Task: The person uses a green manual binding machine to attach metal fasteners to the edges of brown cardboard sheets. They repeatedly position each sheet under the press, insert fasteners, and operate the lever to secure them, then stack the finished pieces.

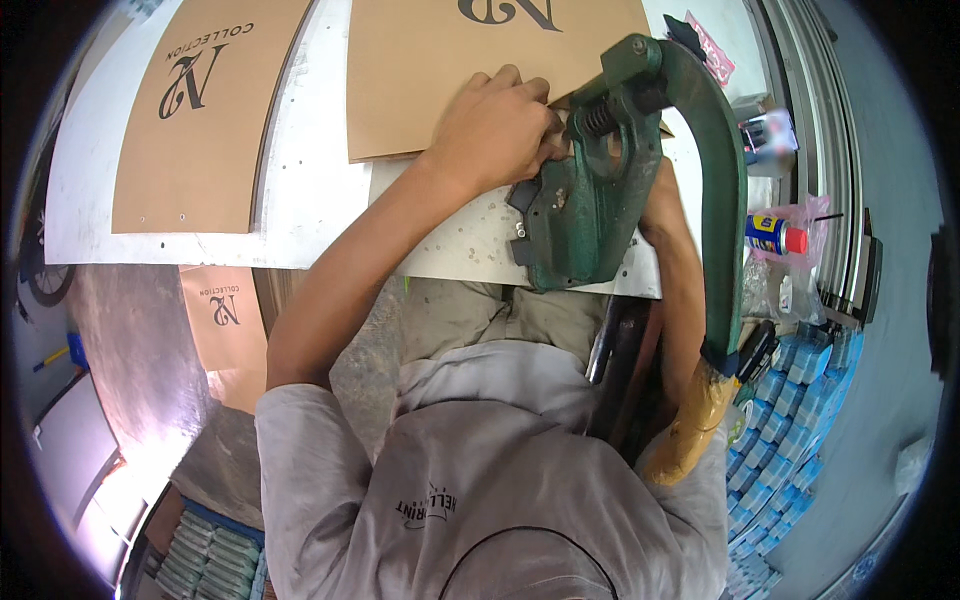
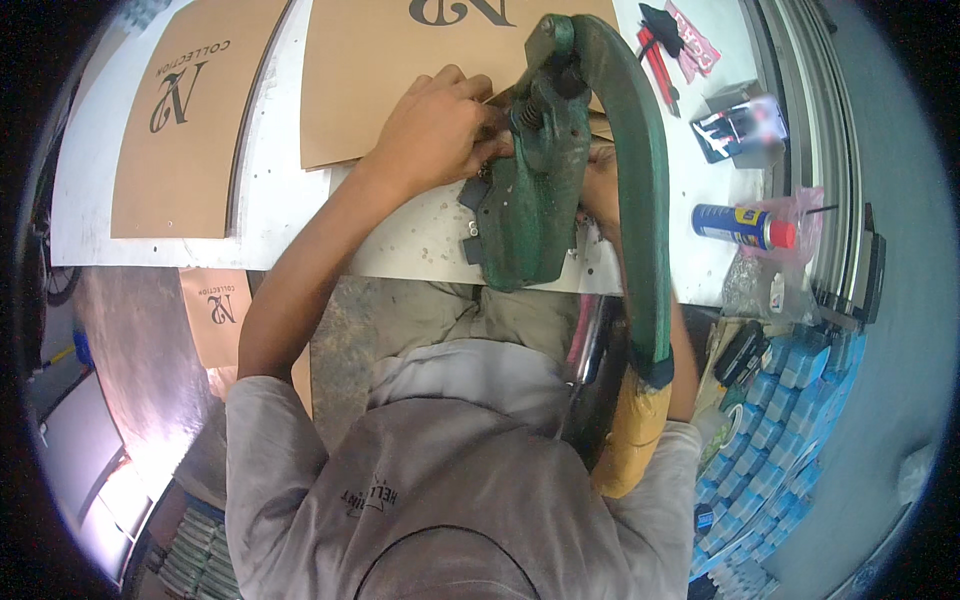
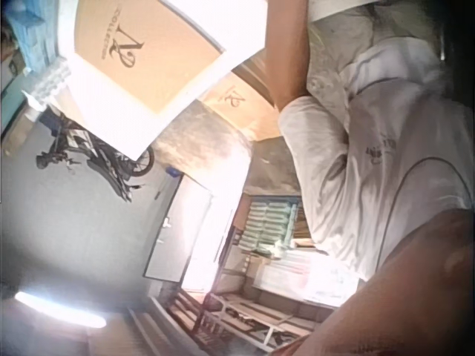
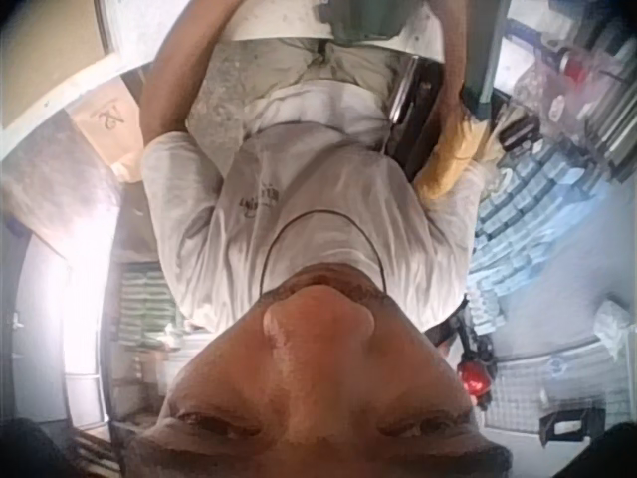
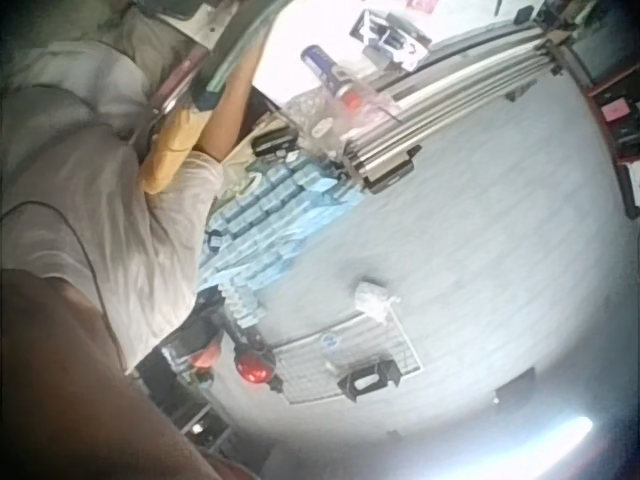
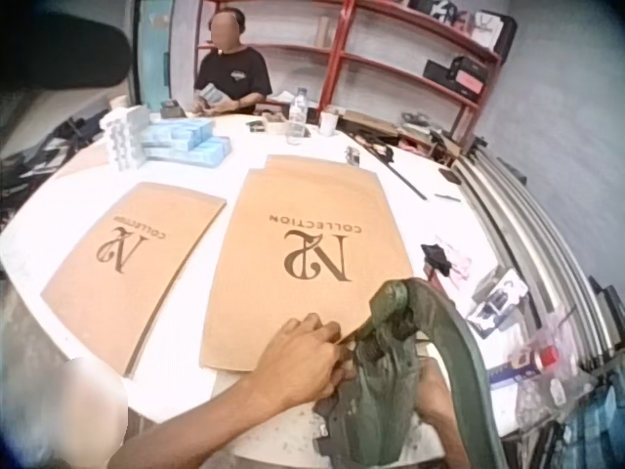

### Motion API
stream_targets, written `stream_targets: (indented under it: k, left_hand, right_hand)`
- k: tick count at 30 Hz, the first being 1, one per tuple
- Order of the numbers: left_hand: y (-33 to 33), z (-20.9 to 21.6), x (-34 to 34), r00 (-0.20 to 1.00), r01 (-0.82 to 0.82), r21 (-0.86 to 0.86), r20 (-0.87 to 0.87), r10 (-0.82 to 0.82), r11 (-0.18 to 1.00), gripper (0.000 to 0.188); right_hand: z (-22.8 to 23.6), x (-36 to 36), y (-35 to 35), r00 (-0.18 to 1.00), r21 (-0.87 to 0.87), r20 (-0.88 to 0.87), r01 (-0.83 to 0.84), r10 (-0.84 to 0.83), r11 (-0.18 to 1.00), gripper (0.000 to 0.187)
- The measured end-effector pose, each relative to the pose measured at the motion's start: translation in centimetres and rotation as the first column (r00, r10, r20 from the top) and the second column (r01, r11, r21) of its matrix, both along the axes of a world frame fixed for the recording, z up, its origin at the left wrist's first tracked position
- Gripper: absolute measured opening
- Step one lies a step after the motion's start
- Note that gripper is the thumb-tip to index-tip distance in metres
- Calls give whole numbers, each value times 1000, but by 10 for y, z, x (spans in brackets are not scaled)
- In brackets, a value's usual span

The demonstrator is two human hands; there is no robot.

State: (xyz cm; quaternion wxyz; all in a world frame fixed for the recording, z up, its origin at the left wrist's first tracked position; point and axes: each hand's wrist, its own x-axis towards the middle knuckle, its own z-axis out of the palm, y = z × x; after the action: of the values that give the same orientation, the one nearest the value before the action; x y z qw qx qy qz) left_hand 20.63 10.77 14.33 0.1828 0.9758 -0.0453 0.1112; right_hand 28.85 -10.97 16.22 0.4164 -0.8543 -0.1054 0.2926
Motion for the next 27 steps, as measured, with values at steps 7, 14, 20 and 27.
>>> stream_targets:
  k: [7, 14, 20, 27]
  left_hand:
    - [-2, 2, 5, 1000, 8, -3, 10, -8, 1000, 26]
    - [9, 3, -5, 993, 116, 50, -30, -114, 992, 29]
    - [7, -16, 18, 976, 51, 256, 191, -102, 965, 44]
    - [33, 6, -42, 992, -84, 326, 112, 50, 942, 49]
  right_hand:
    - [130, -81, -94, 252, -237, 944, 67, 214, 969, 45]
    - [109, -102, -49, 693, 237, 676, -527, 251, 816, 47]
    - [44, -6, -67, 770, 73, 638, -93, 25, 993, 13]
    - [-53, 18, -42, 781, -82, 608, -115, 141, 990, 12]
